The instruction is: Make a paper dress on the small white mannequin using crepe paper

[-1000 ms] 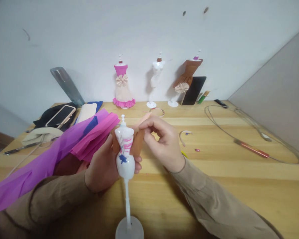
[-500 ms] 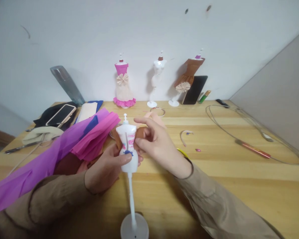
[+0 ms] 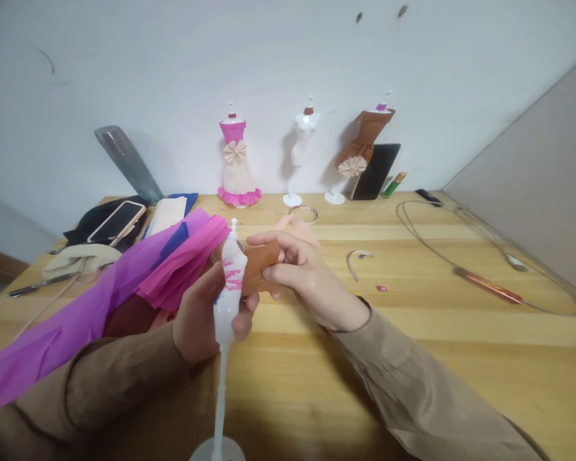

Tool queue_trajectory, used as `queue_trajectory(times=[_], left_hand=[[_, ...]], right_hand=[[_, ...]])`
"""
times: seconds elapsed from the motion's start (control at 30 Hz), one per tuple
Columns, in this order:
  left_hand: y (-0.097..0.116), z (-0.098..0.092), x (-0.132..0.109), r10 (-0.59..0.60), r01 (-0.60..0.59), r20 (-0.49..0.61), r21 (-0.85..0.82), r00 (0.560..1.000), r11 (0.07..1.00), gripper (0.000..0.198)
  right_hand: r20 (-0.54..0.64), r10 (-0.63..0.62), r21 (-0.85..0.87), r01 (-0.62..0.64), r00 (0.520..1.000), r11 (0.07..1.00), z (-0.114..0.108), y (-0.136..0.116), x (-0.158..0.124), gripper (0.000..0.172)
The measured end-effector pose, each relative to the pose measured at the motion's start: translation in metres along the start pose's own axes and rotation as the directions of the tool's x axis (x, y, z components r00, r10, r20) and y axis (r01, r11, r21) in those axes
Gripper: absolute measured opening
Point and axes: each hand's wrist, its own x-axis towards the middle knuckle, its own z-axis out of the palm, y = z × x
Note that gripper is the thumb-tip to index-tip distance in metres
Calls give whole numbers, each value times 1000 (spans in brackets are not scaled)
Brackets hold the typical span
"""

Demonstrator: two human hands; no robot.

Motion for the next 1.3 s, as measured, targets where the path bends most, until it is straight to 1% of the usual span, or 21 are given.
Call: queue_trajectory(times=[0.07, 0.17, 0.2, 0.27, 0.33, 0.4, 0.47, 0.53, 0.63, 0.7, 0.77, 0.83, 0.9, 1.0, 1.17, 1.3], left_hand=[[1, 1, 1, 17, -17, 7, 21, 1000, 1000, 51], [2, 5, -1, 53, -53, 9, 62, 999, 997, 48], [2, 7, -2, 64, -63, -1, 78, 998, 995, 47], [1, 10, -4, 94, -88, -52, 103, 994, 991, 46], [0, 10, -5, 111, -98, -110, 117, 988, 988, 49], [-2, 7, -3, 118, -102, -132, 122, 984, 987, 51], [-4, 2, 0, 135, -121, -121, 122, 983, 985, 52], [-6, -3, 2, 159, -147, -100, 115, 982, 982, 52], [-7, -6, 3, 157, -145, -94, 124, 983, 982, 52], [-7, -6, 2, 160, -145, -93, 149, 983, 978, 52], [-8, -4, 2, 171, -153, -95, 169, 981, 974, 53], [-9, -3, 1, 185, -165, -114, 162, 976, 973, 51], [-11, -1, 1, 185, -163, -135, 157, 974, 974, 49], [-13, -1, 0, 202, -175, -135, 191, 970, 966, 46], [-17, 0, -1, 291, -260, -115, 229, 950, 938, 43], [-19, 3, -1, 365, -341, -82, 217, 927, 915, 39]], right_hand=[[3, -6, 6, 6, 1000, 1000, 1, 0, 0, 37], [-11, 1, 8, -1, 1000, 1000, 1, 0, -1, 40], [-13, 8, 9, -8, 1000, 1000, 1, 0, -1, 40], [-6, 4, -1, -4, 1000, 1000, 1, -1, -1, 34], [22, -22, -60, 23, 1000, 998, 0, -1, 0, 29], [62, -54, -165, 63, 997, 984, 1, -2, 1, 25], [97, -85, -257, 107, 992, 960, 3, -4, 1, 18], [120, -117, -298, 148, 986, 943, 5, -6, 0, 13], [130, -101, -327, 139, 986, 935, 9, -9, -1, 17], [84, -103, -344, 125, 991, 931, 11, -9, -2, 14], [9, -154, -357, 147, 988, 922, 13, -8, -3, 12], [-72, -201, -377, 160, 977, 912, 15, -7, -4, 14], [-117, -207, -386, 148, 971, 910, 17, -8, -6, 17], [-141, -190, -368, 126, 972, 921, 20, -11, -10, 14], [-156, -172, -304, 119, 973, 945, 27, -11, -17, 27], [-157, -249, -377, 175, 956, 909, 29, -4, -20, 29]])
